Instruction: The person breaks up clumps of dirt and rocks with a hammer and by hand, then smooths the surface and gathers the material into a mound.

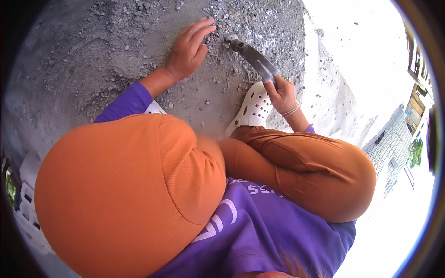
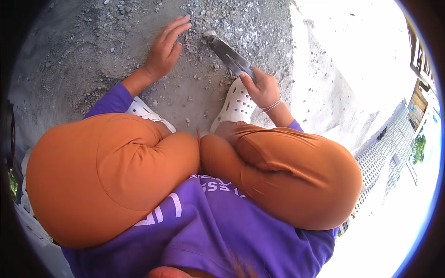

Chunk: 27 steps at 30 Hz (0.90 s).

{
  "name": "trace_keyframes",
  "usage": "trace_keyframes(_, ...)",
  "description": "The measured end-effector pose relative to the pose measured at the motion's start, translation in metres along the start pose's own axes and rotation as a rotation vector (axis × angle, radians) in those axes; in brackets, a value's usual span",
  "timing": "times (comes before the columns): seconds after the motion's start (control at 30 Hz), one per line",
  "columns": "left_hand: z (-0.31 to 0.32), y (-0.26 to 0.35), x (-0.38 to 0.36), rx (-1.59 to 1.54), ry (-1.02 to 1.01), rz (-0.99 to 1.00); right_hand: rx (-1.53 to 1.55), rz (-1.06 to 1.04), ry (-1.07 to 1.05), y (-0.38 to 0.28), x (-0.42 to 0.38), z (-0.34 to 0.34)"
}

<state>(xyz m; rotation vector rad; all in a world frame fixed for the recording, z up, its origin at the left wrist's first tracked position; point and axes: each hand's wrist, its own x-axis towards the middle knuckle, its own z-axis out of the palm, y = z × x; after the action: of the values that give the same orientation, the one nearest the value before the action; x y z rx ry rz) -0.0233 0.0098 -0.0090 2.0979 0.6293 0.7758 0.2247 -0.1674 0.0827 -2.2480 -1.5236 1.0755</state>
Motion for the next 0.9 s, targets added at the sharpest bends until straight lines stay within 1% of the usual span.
trace_keyframes(0.03,0.000,0.000,-0.005,-0.003,-0.010,-0.013,0.097,0.030,0.021,-0.006,-0.007,0.000)
trace_keyframes(0.07,-0.001,-0.001,-0.007,-0.003,-0.011,-0.010,0.180,0.016,0.068,-0.014,-0.012,-0.003)
trace_keyframes(0.1,-0.003,-0.004,-0.005,0.002,-0.005,0.002,0.234,-0.048,0.060,-0.019,-0.015,-0.008)
trace_keyframes(0.17,-0.002,-0.004,-0.008,0.010,0.003,-0.003,0.362,-0.225,0.246,-0.036,-0.014,-0.013)
trace_keyframes(0.2,0.000,-0.004,-0.008,0.017,0.013,-0.006,0.425,-0.337,0.288,-0.038,-0.011,-0.016)
trace_keyframes(0.23,0.000,-0.003,-0.007,0.015,0.013,-0.004,0.423,-0.336,0.290,-0.030,-0.009,-0.015)
trace_keyframes(0.27,0.001,0.000,-0.006,-0.005,0.007,-0.004,0.223,-0.389,0.235,-0.021,-0.006,-0.016)
trace_keyframes(0.33,0.002,0.002,-0.005,-0.028,0.002,-0.004,0.201,-0.269,0.188,-0.019,-0.005,-0.008)
trace_keyframes(0.37,0.003,0.002,-0.006,0.001,-0.002,0.023,0.002,-0.088,0.073,0.001,0.001,0.001)
trace_keyframes(0.43,0.003,0.003,-0.009,0.031,0.002,0.048,-0.052,0.053,0.041,-0.003,0.009,0.007)
trace_keyframes(0.47,0.002,0.006,-0.015,0.037,-0.027,0.072,-0.054,0.050,0.035,-0.004,0.009,0.002)
trace_keyframes(0.53,0.000,0.012,-0.025,0.045,-0.068,0.089,0.066,0.065,0.030,-0.014,0.003,-0.008)
trace_keyframes(0.57,-0.001,0.015,-0.029,0.039,-0.136,0.160,0.229,0.090,0.092,-0.021,-0.002,-0.008)
trace_keyframes(0.6,-0.001,0.017,-0.031,0.038,-0.197,0.235,0.271,0.050,0.131,-0.013,-0.005,-0.006)
trace_keyframes(0.63,0.001,0.019,-0.032,0.038,-0.198,0.235,0.311,0.010,0.171,-0.006,-0.009,-0.005)
trace_keyframes(0.7,0.008,0.027,-0.037,0.040,-0.371,0.296,0.537,-0.066,0.193,-0.030,-0.009,-0.017)
trace_keyframes(0.73,0.012,0.028,-0.038,0.036,-0.371,0.297,0.648,-0.087,0.262,-0.043,-0.007,-0.017)
trace_keyframes(0.77,0.017,0.029,-0.039,0.033,-0.415,0.300,0.645,-0.085,0.266,-0.036,-0.006,-0.011)
trace_keyframes(0.8,0.019,0.030,-0.039,0.032,-0.459,0.305,0.559,-0.130,0.307,-0.025,-0.002,-0.001)
trace_keyframes(0.87,0.021,0.032,-0.038,0.022,-0.472,0.294,0.287,-0.084,0.266,-0.011,0.004,0.005)
trace_keyframes(0.9,0.022,0.033,-0.038,0.013,-0.488,0.273,0.082,0.123,0.079,-0.006,0.008,0.005)
